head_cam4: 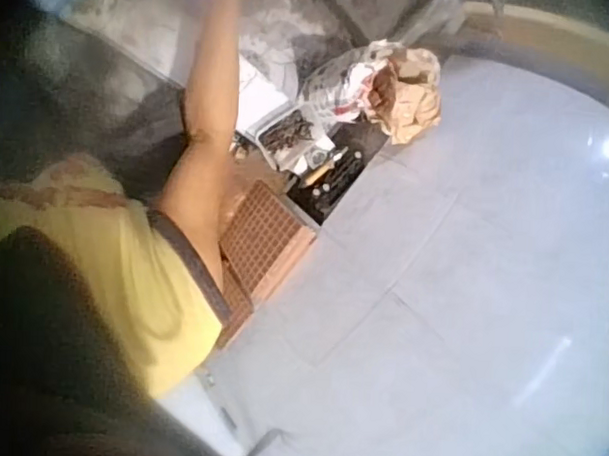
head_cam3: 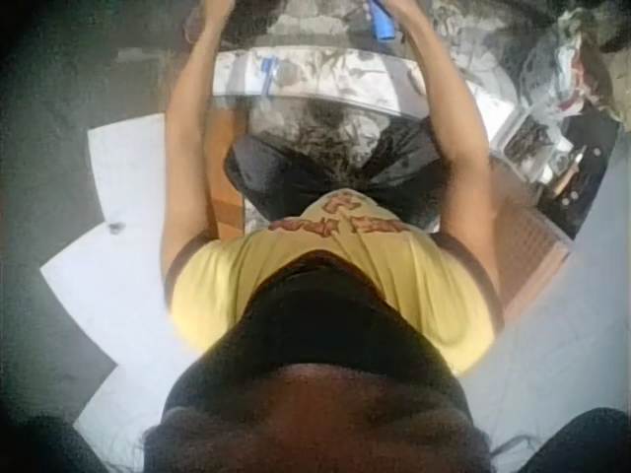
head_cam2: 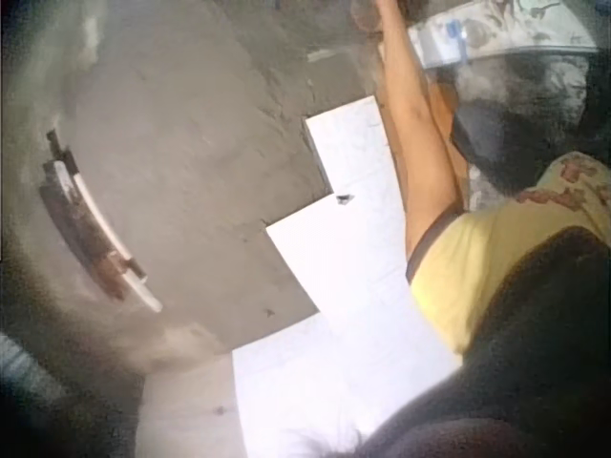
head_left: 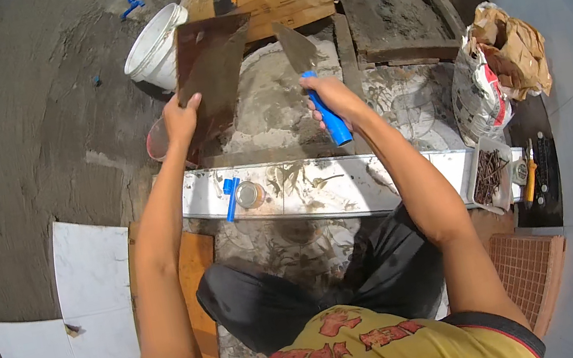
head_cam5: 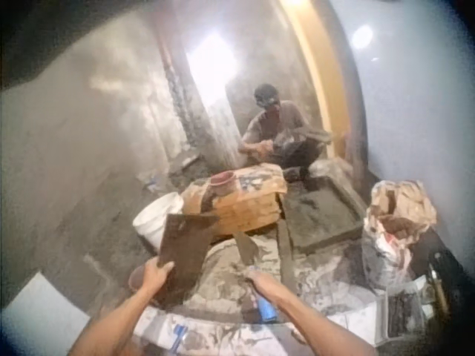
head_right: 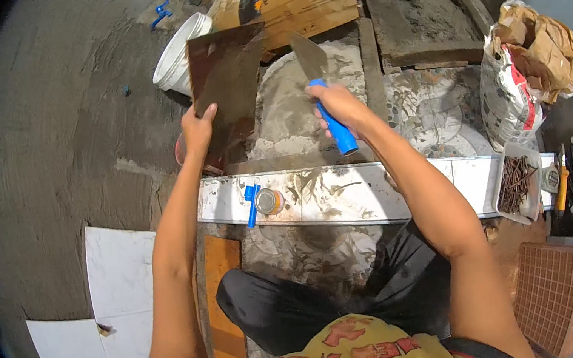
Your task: The person prepares a blue pipe by wrapping white sealant tape around a threaded end, then applies a dark substance from a small can to the pipe using a small brush, and finally spreads mortar onto a surface with a trowel to secure a plumbing fixture.
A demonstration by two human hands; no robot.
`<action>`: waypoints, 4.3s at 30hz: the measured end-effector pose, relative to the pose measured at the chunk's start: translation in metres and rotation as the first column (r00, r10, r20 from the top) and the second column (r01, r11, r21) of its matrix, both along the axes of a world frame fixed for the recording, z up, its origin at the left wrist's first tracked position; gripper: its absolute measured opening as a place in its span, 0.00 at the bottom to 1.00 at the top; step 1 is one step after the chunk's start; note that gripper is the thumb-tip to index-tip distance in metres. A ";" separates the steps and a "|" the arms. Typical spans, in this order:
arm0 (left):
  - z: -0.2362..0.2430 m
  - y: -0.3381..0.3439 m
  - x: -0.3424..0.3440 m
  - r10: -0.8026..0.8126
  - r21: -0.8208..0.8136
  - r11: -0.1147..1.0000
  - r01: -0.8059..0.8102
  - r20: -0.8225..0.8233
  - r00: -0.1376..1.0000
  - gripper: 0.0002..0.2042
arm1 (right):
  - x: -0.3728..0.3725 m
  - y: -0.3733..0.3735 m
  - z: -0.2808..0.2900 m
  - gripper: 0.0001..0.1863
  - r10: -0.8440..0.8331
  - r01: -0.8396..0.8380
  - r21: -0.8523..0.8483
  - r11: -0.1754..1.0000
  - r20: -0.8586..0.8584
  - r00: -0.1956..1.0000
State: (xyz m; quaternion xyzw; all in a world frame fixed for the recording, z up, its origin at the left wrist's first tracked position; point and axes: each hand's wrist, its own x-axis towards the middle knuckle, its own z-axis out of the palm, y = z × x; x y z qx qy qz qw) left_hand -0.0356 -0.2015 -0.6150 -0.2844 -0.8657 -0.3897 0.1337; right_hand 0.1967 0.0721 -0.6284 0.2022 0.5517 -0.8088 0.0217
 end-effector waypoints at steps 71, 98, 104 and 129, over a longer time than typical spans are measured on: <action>0.050 -0.090 -0.002 -0.374 0.486 0.682 -0.547 0.874 0.309 0.16 | 0.018 -0.024 -0.056 0.23 0.299 0.361 0.915 0.180 -0.401 0.866; -0.073 -0.336 0.101 0.199 0.301 0.612 -0.732 0.837 0.510 0.15 | -0.050 -0.032 -0.059 0.15 -0.119 0.217 0.716 0.664 -0.185 0.976; -0.113 -0.354 0.076 0.302 0.052 0.826 -0.561 0.799 0.520 0.15 | -0.041 -0.023 -0.070 0.13 -0.070 0.524 0.766 0.373 -0.540 0.839; -0.093 -0.254 0.193 0.003 0.161 0.978 -0.132 0.622 0.783 0.20 | -0.027 -0.036 -0.053 0.20 -0.093 0.044 0.876 0.480 0.001 0.996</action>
